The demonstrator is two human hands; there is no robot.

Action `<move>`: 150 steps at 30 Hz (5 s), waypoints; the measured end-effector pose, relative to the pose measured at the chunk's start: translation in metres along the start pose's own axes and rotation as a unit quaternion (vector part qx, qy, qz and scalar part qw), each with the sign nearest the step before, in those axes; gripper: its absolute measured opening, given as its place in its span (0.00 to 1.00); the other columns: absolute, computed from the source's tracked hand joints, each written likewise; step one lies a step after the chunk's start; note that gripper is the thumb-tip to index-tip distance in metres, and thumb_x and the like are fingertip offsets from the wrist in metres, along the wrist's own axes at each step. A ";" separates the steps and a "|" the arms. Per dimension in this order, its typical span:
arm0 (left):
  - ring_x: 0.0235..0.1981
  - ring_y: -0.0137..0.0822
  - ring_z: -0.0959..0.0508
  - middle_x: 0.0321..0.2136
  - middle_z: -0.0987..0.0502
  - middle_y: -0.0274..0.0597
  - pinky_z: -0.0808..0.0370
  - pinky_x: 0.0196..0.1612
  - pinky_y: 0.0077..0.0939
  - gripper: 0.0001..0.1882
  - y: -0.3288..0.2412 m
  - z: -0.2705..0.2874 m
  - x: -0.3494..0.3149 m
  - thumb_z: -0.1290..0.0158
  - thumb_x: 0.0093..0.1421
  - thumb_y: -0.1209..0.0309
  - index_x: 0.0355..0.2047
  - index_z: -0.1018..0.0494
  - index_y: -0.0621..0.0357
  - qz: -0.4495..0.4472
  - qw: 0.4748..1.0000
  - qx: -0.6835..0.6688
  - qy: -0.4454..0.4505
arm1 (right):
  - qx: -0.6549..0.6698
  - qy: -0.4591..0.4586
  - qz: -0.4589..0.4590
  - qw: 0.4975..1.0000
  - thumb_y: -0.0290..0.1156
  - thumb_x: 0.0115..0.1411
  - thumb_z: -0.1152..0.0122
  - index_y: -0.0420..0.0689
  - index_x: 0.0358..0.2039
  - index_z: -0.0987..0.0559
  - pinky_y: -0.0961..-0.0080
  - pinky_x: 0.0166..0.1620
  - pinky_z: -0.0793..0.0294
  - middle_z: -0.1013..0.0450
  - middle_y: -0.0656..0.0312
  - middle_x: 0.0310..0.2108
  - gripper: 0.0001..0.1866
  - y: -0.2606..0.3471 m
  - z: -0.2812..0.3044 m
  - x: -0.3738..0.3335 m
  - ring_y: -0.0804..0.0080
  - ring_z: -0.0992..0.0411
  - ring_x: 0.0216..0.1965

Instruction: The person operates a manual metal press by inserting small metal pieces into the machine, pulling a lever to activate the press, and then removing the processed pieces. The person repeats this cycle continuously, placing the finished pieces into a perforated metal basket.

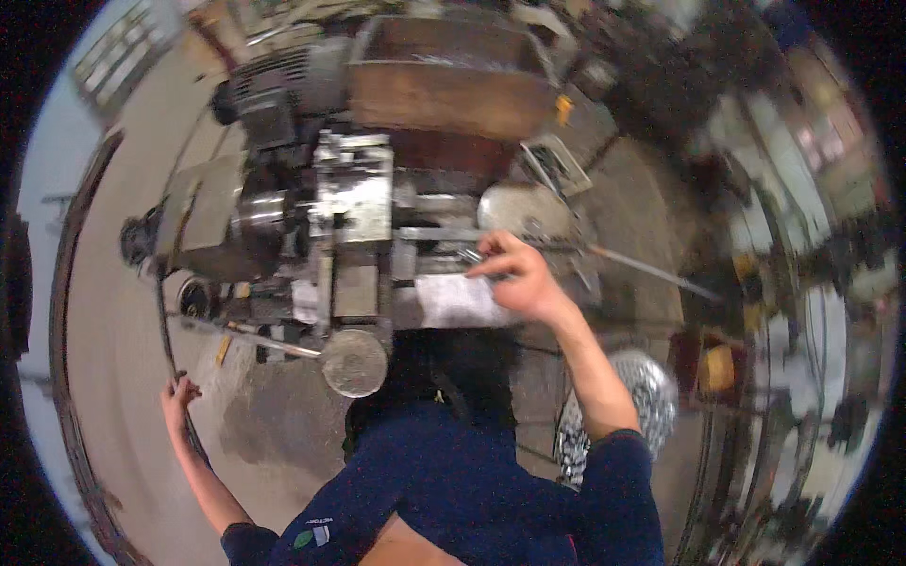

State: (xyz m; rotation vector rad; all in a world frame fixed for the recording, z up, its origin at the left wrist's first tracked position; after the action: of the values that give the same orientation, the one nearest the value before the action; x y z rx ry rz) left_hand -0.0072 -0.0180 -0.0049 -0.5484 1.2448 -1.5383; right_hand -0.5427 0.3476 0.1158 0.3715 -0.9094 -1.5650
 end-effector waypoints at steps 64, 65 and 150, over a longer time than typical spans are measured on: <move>0.35 0.40 0.24 0.32 0.23 0.42 0.28 0.37 0.33 0.19 0.017 -0.098 0.071 0.44 0.47 0.59 0.41 0.26 0.46 -0.039 0.813 0.580 0.033 | -0.390 -0.157 -0.375 0.826 0.28 0.35 0.42 0.40 0.35 0.23 0.67 0.46 0.32 0.28 0.52 0.39 0.21 -0.126 0.098 -0.135 0.55 0.31 0.43; 0.33 0.39 0.23 0.30 0.23 0.42 0.28 0.36 0.32 0.20 0.020 -0.085 0.065 0.43 0.46 0.59 0.41 0.27 0.48 -0.023 0.857 0.515 0.005 | -0.383 -0.127 -0.430 0.808 0.29 0.35 0.42 0.41 0.38 0.24 0.68 0.48 0.33 0.29 0.51 0.39 0.23 -0.129 0.105 -0.143 0.55 0.32 0.44; 0.38 0.45 0.24 0.34 0.24 0.48 0.29 0.40 0.35 0.26 0.043 -0.096 0.063 0.48 0.50 0.52 0.44 0.30 0.55 0.035 0.871 0.475 0.118 | -0.213 -0.205 -0.094 0.951 0.28 0.33 0.44 0.40 0.31 0.24 0.67 0.43 0.33 0.28 0.53 0.33 0.19 -0.010 0.027 0.010 0.55 0.32 0.39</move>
State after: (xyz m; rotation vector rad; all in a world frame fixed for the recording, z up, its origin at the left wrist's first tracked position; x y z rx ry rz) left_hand -0.0913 -0.0300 -0.0929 0.3371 0.5185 -1.9505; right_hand -0.5705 0.3471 0.1283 -0.1911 -0.8299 -2.0049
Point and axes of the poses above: each hand's wrist, its own x-axis towards the middle knuckle, its own z-axis out of the back of the hand, y = z × x, the point moved 2 cm from there along x, towards the middle knuckle
